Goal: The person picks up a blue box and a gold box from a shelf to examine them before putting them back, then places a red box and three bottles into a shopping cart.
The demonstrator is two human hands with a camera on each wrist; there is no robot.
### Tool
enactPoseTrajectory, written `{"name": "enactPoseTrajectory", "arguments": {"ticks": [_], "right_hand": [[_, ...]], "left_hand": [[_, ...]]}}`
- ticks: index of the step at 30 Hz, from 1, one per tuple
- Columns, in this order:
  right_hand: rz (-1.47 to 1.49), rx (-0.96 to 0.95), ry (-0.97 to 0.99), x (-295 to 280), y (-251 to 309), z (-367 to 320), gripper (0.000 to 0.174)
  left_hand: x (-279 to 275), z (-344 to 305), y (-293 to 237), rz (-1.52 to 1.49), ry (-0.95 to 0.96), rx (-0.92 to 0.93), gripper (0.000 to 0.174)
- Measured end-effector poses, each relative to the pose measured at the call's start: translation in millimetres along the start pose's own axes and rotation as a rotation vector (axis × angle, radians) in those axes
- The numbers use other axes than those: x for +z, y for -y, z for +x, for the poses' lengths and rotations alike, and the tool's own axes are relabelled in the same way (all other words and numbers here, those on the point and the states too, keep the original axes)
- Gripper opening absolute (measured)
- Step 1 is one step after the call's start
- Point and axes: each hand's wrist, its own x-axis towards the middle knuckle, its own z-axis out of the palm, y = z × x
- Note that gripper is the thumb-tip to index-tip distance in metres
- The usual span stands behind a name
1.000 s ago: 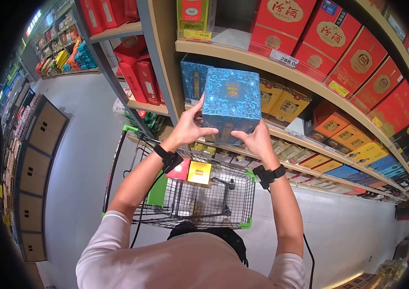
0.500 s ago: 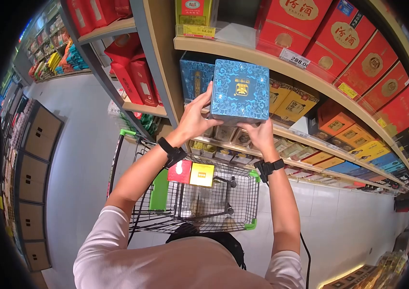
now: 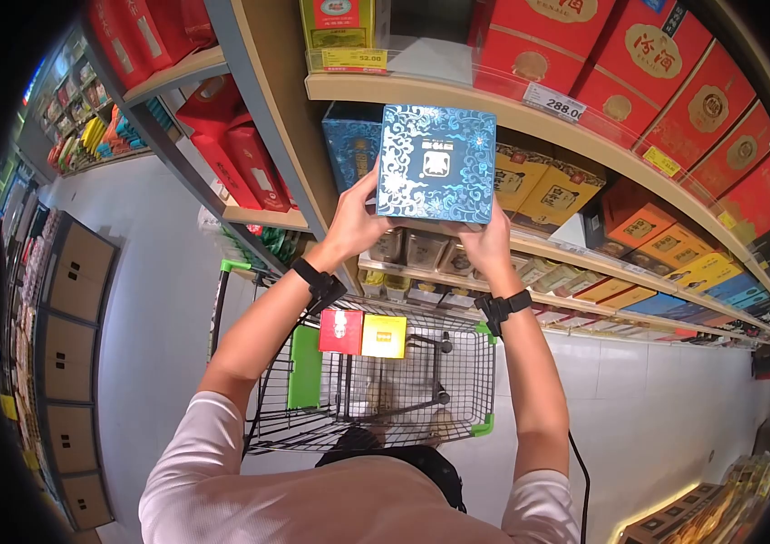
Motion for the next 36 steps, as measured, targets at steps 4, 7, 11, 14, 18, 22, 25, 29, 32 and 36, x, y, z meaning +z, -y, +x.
{"name": "enactPoseTrajectory", "arguments": {"ticks": [4, 7, 11, 14, 18, 22, 25, 29, 32, 36], "right_hand": [[0.458, 0.150, -0.084, 8, 1, 6, 0.052], [-0.043, -0.092, -0.067, 7, -21, 7, 0.048], [0.083, -0.096, -0.090, 17, -55, 10, 0.046], [0.059, -0.049, -0.083, 23, -45, 11, 0.049], [0.165, 0.004, -0.112, 29, -54, 20, 0.053], [0.043, 0.022, -0.145, 28, -50, 32, 0.055], [0.168, 0.059, -0.193, 37, -55, 36, 0.055], [0.270, 0.058, -0.270, 46, -62, 40, 0.055], [0.169, 0.132, -0.393, 49, -53, 41, 0.050], [0.100, 0.093, -0.408, 44, -46, 53, 0.037]], "left_hand": [[-1, 14, 8, 0.051, -0.006, 0.001, 0.104], [1, 22, 19, 0.135, -0.035, 0.082, 0.101], [2, 30, 33, 0.145, -0.045, 0.066, 0.101], [7, 30, 50, 0.261, -0.097, 0.071, 0.100], [11, 39, 61, 0.300, -0.153, 0.098, 0.099], [19, 49, 77, 0.364, -0.234, 0.091, 0.088], [30, 55, 87, 0.217, -0.287, -0.026, 0.075], [32, 55, 87, 0.238, -0.367, -0.038, 0.052], [33, 59, 75, 0.243, -0.415, -0.075, 0.041], [36, 69, 82, 0.212, -0.454, -0.052, 0.037]]}}
